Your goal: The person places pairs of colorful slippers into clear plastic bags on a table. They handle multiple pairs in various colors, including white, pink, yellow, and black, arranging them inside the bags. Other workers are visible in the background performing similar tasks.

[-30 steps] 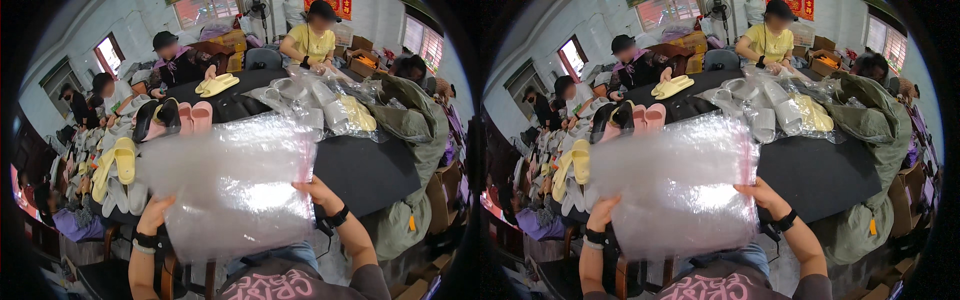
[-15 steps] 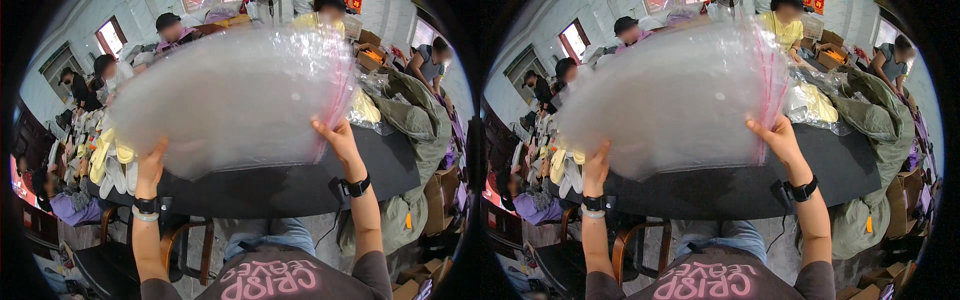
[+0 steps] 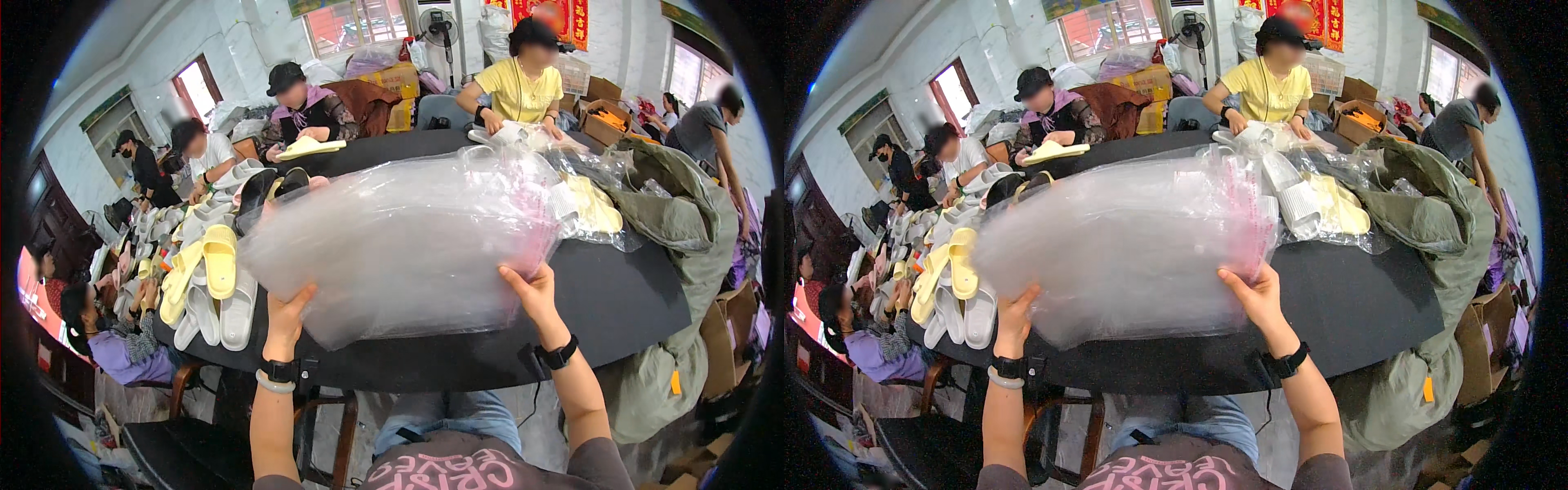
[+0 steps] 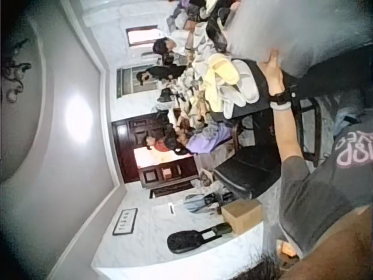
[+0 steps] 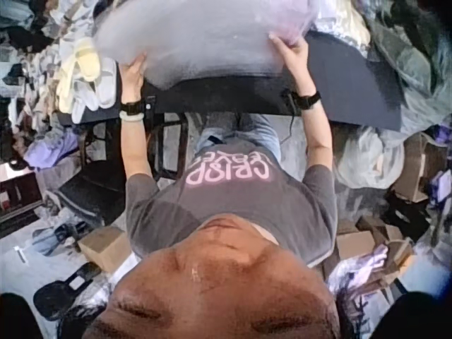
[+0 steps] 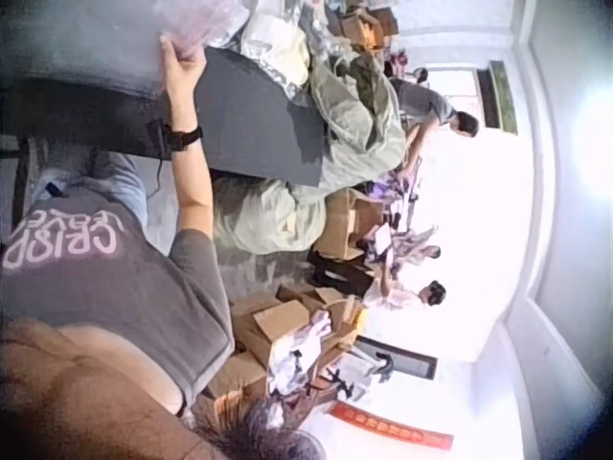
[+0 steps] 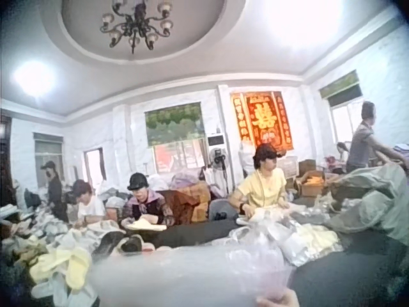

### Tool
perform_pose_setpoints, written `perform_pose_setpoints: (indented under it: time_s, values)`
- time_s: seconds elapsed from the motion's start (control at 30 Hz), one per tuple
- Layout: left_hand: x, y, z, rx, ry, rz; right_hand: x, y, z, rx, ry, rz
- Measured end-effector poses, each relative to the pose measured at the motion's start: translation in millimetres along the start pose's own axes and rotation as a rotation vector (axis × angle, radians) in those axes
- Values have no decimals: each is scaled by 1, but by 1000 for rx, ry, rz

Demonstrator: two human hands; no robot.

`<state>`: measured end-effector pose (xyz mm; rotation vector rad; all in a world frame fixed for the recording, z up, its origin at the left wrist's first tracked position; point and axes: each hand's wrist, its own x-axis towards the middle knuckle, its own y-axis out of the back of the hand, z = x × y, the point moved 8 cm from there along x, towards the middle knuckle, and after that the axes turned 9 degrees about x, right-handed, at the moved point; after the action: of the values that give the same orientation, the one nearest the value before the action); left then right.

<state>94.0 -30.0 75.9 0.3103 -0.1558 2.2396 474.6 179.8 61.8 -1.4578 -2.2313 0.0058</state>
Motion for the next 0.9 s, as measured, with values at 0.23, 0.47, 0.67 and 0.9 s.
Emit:
perform_pose_setpoints:
  time_s: [0.23,0.47,0.67,0.9]
  values:
    - [-2,39,-14,35,-89,-221,0,-3,-20,-136,-109,-339]
    - [-4,101,-115,115,22,-60,-5,0,-14,-109,186,-227]
    - [2,67,-45,-409,45,-117,4,14,-38,-239,171,-240]
    - [-7,94,-112,278,-63,-18,-8,16,-1,-220,185,-361]
